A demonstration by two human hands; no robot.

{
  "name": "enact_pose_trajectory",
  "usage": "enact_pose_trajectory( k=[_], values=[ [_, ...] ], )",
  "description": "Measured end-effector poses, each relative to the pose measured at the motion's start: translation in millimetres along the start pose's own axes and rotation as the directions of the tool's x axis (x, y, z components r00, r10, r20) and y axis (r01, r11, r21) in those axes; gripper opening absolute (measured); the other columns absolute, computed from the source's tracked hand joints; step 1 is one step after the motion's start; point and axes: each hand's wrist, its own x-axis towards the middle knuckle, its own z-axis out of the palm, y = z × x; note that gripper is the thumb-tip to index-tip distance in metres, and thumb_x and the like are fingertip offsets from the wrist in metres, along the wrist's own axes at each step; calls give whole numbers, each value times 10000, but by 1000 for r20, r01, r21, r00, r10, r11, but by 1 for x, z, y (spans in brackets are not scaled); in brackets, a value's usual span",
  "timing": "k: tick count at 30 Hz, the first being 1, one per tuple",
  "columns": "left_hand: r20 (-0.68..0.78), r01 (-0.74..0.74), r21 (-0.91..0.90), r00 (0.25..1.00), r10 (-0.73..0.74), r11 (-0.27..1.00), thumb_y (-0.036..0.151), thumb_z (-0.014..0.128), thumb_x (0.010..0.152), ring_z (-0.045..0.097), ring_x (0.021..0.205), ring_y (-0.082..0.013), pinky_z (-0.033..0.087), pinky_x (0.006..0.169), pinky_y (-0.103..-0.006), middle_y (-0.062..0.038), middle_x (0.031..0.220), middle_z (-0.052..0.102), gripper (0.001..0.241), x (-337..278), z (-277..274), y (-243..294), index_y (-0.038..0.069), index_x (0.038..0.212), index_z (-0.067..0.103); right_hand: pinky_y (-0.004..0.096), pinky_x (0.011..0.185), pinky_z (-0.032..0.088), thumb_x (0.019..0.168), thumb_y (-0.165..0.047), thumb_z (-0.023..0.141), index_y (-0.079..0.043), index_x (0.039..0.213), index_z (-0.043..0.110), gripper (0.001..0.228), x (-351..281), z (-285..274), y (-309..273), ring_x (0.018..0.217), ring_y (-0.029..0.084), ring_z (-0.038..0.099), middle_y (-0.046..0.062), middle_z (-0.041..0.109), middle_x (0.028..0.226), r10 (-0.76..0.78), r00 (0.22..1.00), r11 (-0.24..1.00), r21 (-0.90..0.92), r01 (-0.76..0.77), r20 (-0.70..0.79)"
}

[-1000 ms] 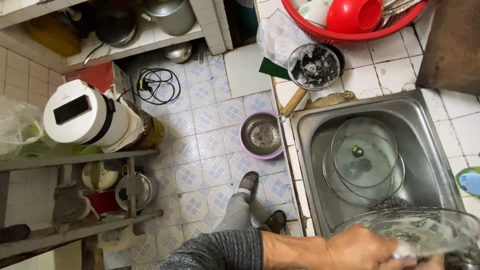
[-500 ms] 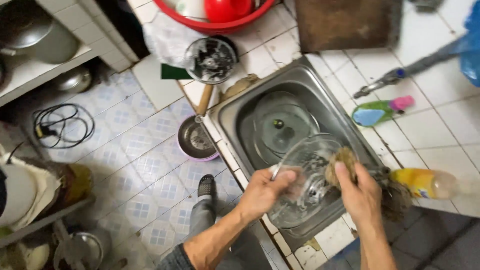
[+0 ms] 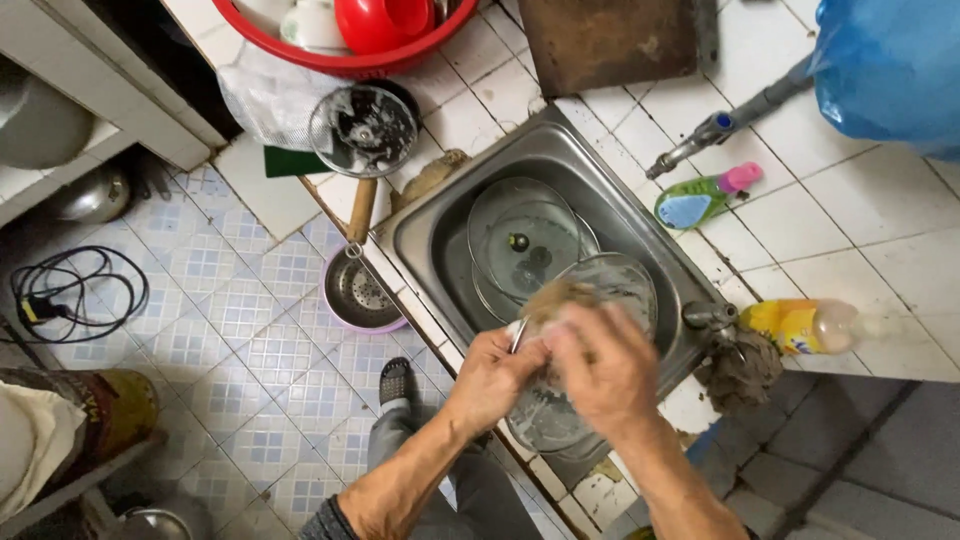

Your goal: Scrubbing a glass pot lid with a steel wool pad in a sink to remove residue

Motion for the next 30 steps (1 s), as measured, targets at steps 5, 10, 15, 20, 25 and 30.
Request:
enact_pose_trajectory(
  k=[5,10,15,20,25,30],
  values=[
    [73,3,11,997,-4,1000,53,749,892,432,517,-76,413,519,-218,-15,536,581,167,-6,8,11,24,729,729,472,684,517,909,-317,746,-175,1009,760,175,22,-8,3,772,384,680,143,672,781,84,996,996,24,-84,21],
    [168,-116,88,981,100,989,-33,762,835,449,496,-91,401,504,-216,-46,489,550,257,9,-12,-18,30,601,677,347,664,538,868,-241,714,-326,993,826,188,14,-17,-22,600,241,623,-2,579,691,-217,964,976,57,211,153],
    [178,-113,75,979,98,991,-52,730,839,441,504,-69,411,523,-205,-14,500,546,244,-6,-4,13,38,624,661,425,651,501,915,-228,690,-216,978,804,131,30,-10,2,601,307,588,79,551,689,-192,977,981,-11,194,93],
    [231,-244,89,948,218,966,-47,760,806,414,492,-82,385,496,-238,-34,464,474,326,6,-9,-4,24,542,582,354,653,526,840,-301,717,-371,1007,810,204,10,-6,1,603,256,596,1,526,718,-267,952,964,27,266,149],
    [18,40,-47,999,-39,998,-16,730,842,520,500,-126,434,496,-249,-122,545,640,128,-4,-1,15,-43,716,726,452,807,528,877,-375,736,-264,1069,781,226,50,-34,-14,896,354,715,136,736,922,521,815,850,-69,-522,252],
    [-96,136,-99,985,-146,986,8,750,830,628,548,-188,562,565,-314,-142,627,681,103,3,-33,-4,-85,873,761,459,771,560,1008,-308,640,-92,1311,627,373,44,-32,30,1049,351,643,231,582,1218,814,560,488,343,-803,155]
  ],
)
